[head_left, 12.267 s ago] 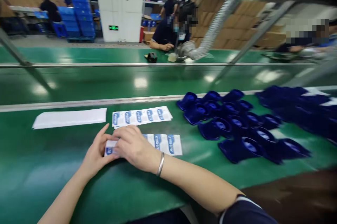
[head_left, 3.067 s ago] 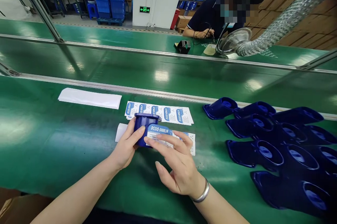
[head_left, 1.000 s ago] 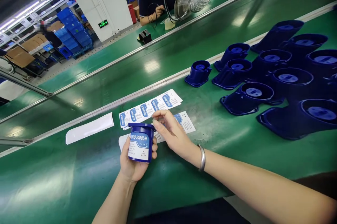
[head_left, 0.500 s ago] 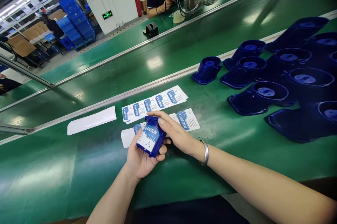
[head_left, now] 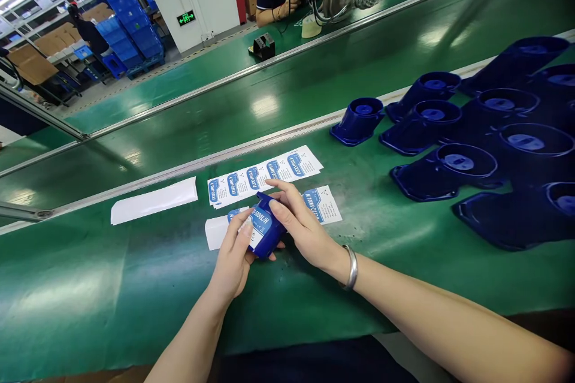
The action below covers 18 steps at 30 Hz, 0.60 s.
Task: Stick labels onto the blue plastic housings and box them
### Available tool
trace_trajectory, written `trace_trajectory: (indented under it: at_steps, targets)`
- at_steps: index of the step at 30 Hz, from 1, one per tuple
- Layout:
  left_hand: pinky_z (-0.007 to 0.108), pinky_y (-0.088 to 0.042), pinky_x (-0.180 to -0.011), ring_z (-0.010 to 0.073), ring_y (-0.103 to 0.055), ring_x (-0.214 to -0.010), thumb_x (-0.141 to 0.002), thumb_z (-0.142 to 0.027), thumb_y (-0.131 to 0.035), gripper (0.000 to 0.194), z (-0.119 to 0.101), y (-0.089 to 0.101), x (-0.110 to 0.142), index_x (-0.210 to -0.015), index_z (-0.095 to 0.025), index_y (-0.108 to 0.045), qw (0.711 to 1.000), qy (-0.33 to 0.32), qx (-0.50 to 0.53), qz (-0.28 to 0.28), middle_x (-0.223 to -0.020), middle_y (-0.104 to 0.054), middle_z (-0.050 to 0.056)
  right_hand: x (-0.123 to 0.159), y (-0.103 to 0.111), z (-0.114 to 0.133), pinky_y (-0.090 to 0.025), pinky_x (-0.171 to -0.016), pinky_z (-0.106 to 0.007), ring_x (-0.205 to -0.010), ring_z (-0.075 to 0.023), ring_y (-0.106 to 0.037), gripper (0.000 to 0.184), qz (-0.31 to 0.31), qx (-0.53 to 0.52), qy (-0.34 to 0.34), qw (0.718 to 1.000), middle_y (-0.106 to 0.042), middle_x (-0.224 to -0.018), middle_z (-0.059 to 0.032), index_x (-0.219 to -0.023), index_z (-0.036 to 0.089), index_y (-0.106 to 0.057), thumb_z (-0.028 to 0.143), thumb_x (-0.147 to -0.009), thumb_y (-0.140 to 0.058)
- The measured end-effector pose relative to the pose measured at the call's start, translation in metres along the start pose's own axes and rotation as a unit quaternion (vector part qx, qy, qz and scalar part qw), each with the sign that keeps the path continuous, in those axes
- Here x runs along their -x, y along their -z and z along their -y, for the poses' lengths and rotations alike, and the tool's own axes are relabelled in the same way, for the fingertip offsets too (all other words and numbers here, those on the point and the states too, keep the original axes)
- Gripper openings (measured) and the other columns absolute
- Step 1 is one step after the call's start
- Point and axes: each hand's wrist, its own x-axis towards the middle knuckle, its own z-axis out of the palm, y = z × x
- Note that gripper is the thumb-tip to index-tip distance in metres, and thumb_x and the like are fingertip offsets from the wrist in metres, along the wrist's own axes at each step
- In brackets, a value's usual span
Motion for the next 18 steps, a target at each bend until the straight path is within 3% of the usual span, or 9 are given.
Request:
trace_trajectory:
  at_steps: [5, 9, 12, 15, 18]
  targets:
    - [0.034, -0.058, -0.067, 0.0269, -0.07, -0.091, -0.092, -0.046, -0.069, 0.054, 0.006, 0.002, 0.001, -0.136, -0.022, -0.048, 0.991, -0.056, -0.117, -0.016, -0.126, -0.059, 0.015, -0.002, 0.001, -0.001, -0.051, -0.053, -0.014, -0.076, -0.0006, -0.057, 0.08, 0.006, -0.007, -0.021, 1.0, -0.054, -0.122, -0.0062, -0.152, 0.032, -0.025, 0.075, -0.086, -0.041]
    - [0.034, -0.058, -0.086, 0.0321, -0.061, -0.118, -0.076, -0.028, -0.086, 0.079, 0.005, -0.001, 0.006, -0.144, -0.025, -0.046, 0.978, -0.082, -0.19, -0.04, -0.14, -0.051, 0.015, -0.004, 0.004, -0.003, -0.054, -0.082, -0.012, -0.097, -0.0005, -0.058, 0.069, -0.023, 0.025, 0.021, 0.999, -0.056, -0.124, -0.0044, -0.147, 0.029, -0.038, 0.069, -0.09, -0.04]
    - [0.036, -0.058, -0.091, 0.0338, -0.057, -0.124, -0.061, -0.019, -0.094, 0.101, -0.001, -0.004, 0.008, -0.149, -0.031, -0.045, 0.985, -0.068, -0.156, -0.043, -0.152, -0.041, 0.013, -0.006, 0.007, -0.006, -0.05, -0.099, -0.015, -0.114, -0.0028, -0.056, 0.067, -0.025, 0.047, 0.043, 0.998, -0.055, -0.132, -0.0046, -0.147, 0.027, -0.041, 0.066, -0.093, -0.039]
    - [0.039, -0.061, -0.081, 0.0332, -0.059, -0.118, -0.072, -0.038, -0.088, 0.084, -0.007, -0.004, 0.006, -0.146, -0.029, -0.051, 0.999, -0.039, -0.024, -0.007, -0.149, -0.046, 0.013, -0.006, 0.01, -0.009, -0.046, -0.113, -0.02, -0.133, -0.0066, -0.05, 0.068, -0.003, 0.062, 0.085, 0.995, -0.048, -0.145, -0.0038, -0.148, 0.028, -0.039, 0.065, -0.092, -0.042]
    - [0.039, -0.062, -0.07, 0.028, -0.063, -0.104, -0.092, -0.056, -0.065, 0.054, -0.012, 0.002, -0.001, -0.134, -0.023, -0.063, 0.996, 0.053, 0.077, -0.014, -0.133, -0.059, 0.013, -0.003, 0.012, -0.013, -0.041, -0.122, -0.024, -0.141, -0.0083, -0.046, 0.068, 0.043, 0.097, 0.142, 0.984, -0.043, -0.15, -0.0035, -0.15, 0.028, -0.036, 0.062, -0.092, -0.044]
